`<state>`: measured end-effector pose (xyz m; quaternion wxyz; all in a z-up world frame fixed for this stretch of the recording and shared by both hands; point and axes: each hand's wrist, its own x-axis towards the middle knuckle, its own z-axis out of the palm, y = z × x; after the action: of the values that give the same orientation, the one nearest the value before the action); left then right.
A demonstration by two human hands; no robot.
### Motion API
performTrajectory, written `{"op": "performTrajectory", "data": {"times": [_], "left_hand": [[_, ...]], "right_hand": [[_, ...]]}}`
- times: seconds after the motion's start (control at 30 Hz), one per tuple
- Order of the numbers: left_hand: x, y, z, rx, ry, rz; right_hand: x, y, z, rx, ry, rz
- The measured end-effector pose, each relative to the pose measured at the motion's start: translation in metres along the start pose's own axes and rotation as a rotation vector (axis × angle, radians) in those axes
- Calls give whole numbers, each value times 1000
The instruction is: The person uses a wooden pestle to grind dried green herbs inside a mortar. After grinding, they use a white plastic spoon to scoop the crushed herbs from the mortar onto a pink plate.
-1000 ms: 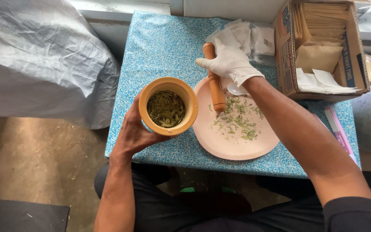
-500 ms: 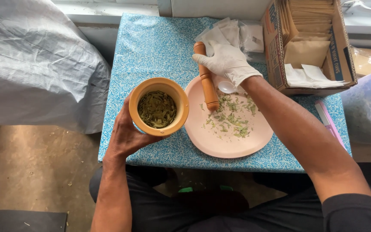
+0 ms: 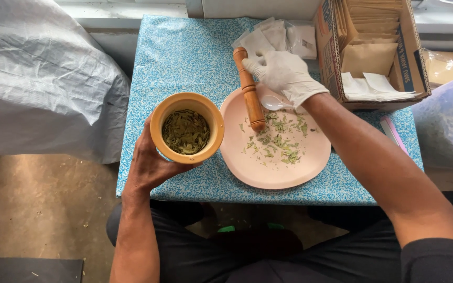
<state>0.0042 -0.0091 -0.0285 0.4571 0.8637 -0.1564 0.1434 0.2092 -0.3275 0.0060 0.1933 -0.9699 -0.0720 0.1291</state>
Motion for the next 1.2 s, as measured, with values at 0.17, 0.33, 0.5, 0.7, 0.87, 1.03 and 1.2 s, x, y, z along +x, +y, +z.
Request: {"op": "performTrajectory", "data": {"times": [0.17, 0.33, 0.5, 0.7, 0.87, 1.03, 1.2], "left_hand": [[2, 9, -4, -16, -11, 0], [3, 11, -3, -21, -23, -14], [8, 10, -2, 38, -17, 195], [18, 21, -5, 191, -15, 325], [29, 32, -5, 215, 5, 418], [43, 38, 4, 229, 19, 438], [51, 39, 19, 170, 12, 384]], "right_hand": [[-42, 20, -22, -384, 4, -46], [-86, 64, -3, -610, -157, 25], [-85, 142, 61, -904, 422, -357], [-84, 154, 66, -944, 525, -381], [-124, 121, 10, -864, 611, -423], [-191, 71, -58, -381, 661, -626], [-238, 11, -70, -377, 621, -702]]}}
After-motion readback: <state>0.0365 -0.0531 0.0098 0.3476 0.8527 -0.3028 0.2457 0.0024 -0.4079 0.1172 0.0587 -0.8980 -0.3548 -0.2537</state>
